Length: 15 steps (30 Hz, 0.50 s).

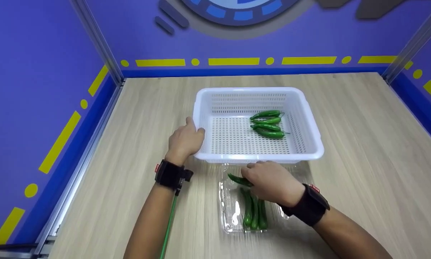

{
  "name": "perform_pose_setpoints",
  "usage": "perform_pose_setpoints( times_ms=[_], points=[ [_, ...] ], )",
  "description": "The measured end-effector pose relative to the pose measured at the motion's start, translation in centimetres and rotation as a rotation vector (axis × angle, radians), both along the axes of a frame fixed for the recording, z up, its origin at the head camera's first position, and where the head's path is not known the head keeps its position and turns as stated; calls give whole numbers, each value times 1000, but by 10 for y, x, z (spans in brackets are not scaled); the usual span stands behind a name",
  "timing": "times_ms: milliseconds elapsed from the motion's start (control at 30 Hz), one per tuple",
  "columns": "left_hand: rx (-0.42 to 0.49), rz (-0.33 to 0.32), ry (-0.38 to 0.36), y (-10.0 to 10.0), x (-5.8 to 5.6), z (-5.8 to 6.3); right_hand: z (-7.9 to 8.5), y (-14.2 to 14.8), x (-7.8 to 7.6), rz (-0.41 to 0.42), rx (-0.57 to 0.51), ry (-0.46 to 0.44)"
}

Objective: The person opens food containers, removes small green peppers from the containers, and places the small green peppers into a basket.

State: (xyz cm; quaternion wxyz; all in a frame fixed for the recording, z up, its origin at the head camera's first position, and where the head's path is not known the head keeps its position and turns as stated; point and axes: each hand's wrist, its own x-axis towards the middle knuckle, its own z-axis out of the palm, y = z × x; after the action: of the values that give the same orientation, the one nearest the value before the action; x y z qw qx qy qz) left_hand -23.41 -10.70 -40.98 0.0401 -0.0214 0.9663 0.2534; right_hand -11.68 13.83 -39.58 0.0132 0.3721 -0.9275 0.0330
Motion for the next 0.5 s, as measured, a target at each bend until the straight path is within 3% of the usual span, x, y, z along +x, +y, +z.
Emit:
perform_pose_setpoints(
  times_ms=[500],
  points=[
    [1, -3, 2, 1, 1, 1, 6, 0, 3, 54, -32, -15]
  ],
)
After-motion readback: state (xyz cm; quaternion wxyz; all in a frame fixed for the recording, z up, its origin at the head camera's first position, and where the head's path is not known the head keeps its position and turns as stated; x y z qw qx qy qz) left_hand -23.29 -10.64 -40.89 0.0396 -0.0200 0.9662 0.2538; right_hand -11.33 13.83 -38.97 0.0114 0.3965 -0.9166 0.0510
